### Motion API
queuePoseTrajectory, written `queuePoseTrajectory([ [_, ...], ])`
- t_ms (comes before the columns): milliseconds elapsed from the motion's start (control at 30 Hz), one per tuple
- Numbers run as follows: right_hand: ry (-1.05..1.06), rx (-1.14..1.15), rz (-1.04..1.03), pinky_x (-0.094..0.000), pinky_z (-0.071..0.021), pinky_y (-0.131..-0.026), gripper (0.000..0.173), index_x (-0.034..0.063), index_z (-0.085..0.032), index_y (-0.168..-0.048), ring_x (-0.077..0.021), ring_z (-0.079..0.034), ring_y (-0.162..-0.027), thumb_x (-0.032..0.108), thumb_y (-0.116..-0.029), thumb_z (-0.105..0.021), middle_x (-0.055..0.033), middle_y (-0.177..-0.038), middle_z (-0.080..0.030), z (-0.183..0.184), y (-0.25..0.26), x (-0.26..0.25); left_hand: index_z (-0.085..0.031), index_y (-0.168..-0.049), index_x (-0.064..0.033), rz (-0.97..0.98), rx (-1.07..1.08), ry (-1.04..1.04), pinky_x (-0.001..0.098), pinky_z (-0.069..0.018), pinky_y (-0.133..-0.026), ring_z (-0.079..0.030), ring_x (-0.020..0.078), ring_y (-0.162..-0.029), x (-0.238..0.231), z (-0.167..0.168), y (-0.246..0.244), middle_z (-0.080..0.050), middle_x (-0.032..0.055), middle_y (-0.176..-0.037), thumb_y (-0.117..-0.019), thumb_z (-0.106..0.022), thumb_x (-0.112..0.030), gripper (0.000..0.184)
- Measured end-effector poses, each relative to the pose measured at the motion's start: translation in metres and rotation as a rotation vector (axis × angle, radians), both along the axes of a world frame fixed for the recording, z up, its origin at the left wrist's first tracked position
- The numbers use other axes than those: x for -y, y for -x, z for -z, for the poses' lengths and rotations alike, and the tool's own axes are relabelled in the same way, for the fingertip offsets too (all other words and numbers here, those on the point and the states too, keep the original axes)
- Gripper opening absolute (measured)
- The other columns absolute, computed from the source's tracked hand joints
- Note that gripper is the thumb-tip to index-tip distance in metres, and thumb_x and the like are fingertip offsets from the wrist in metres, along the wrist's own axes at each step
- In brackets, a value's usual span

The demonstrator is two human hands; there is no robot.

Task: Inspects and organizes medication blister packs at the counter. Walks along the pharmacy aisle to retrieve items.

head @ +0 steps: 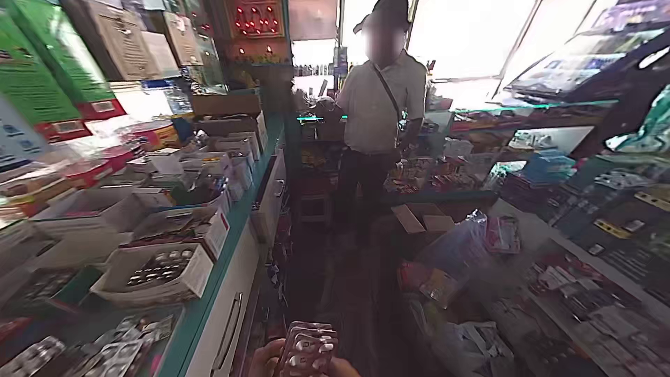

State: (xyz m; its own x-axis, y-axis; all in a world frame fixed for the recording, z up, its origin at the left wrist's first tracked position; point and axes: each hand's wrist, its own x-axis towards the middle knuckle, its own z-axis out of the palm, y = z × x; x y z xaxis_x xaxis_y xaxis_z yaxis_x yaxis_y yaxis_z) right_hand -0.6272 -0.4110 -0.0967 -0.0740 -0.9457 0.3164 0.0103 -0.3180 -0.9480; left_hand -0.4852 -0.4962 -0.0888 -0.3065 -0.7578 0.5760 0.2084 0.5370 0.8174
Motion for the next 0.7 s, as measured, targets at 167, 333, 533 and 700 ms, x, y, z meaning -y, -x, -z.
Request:
queuePoseTrajectory([
  [167, 0.155, 0.040, 0.169, -0.0273, -0.0536, -0.101, 0.065, -0.0073, -0.042, -0.146, -0.0047, -0.063, -0.116, 0.033, -0.1003, -0.064, -0.0081, -0.131, -0.065, 0.006, 0.077, -0.016, -0.061, -0.115, -0.0161, 0.155, 0.121, -0.032, 0.0129, -0.0542, -0.082, -0.062, -0.0086, -0.095, -0.002, 0.007, 0.058, -0.067, -0.0167, -0.106, -0.0988, -0.059, -0.041, 0.030],
  [333, -0.024, 0.012, 0.270, -0.0234, -0.0566, -0.086, 0.045, -0.0111, -0.058, -0.131, -0.0056, -0.069, -0.094, 0.007, -0.0916, -0.070, -0.0148, -0.109, -0.072, 0.011, 0.137, -0.045, -0.064, -0.106, -0.0231, 0.348, 0.192, 0.109, 0.0100, -0.0518, -0.081, -0.062, -0.0089, -0.097, 0.010, 0.022, 0.116, -0.066, -0.0173, -0.103, -0.0979, -0.057, -0.051, 0.030],
  [533, -0.078, 0.065, 0.338, -0.0189, -0.0545, -0.076, 0.025, -0.0078, -0.065, -0.108, 0.0001, -0.066, -0.083, 0.010, -0.0918, -0.071, -0.0067, -0.090, -0.071, 0.043, 0.177, -0.061, -0.058, -0.091, -0.0116, 0.547, 0.328, 0.233, 0.0102, -0.0476, -0.068, -0.058, -0.0051, -0.077, 0.029, 0.043, 0.187, -0.060, -0.0040, -0.081, -0.0968, -0.048, -0.042, 0.032],
  [700, -0.097, 0.119, 0.558, -0.0209, -0.0555, -0.073, 0.024, -0.0084, -0.064, -0.107, -0.0015, -0.066, -0.078, 0.012, -0.0944, -0.068, -0.0066, -0.087, -0.070, 0.066, 0.220, -0.051, -0.063, -0.097, -0.0096, 0.679, 0.413, 0.099, 0.0125, -0.0527, -0.070, -0.061, -0.0047, -0.078, 0.053, 0.056, 0.259, -0.064, -0.0051, -0.085, -0.0957, -0.065, -0.048, 0.038],
])
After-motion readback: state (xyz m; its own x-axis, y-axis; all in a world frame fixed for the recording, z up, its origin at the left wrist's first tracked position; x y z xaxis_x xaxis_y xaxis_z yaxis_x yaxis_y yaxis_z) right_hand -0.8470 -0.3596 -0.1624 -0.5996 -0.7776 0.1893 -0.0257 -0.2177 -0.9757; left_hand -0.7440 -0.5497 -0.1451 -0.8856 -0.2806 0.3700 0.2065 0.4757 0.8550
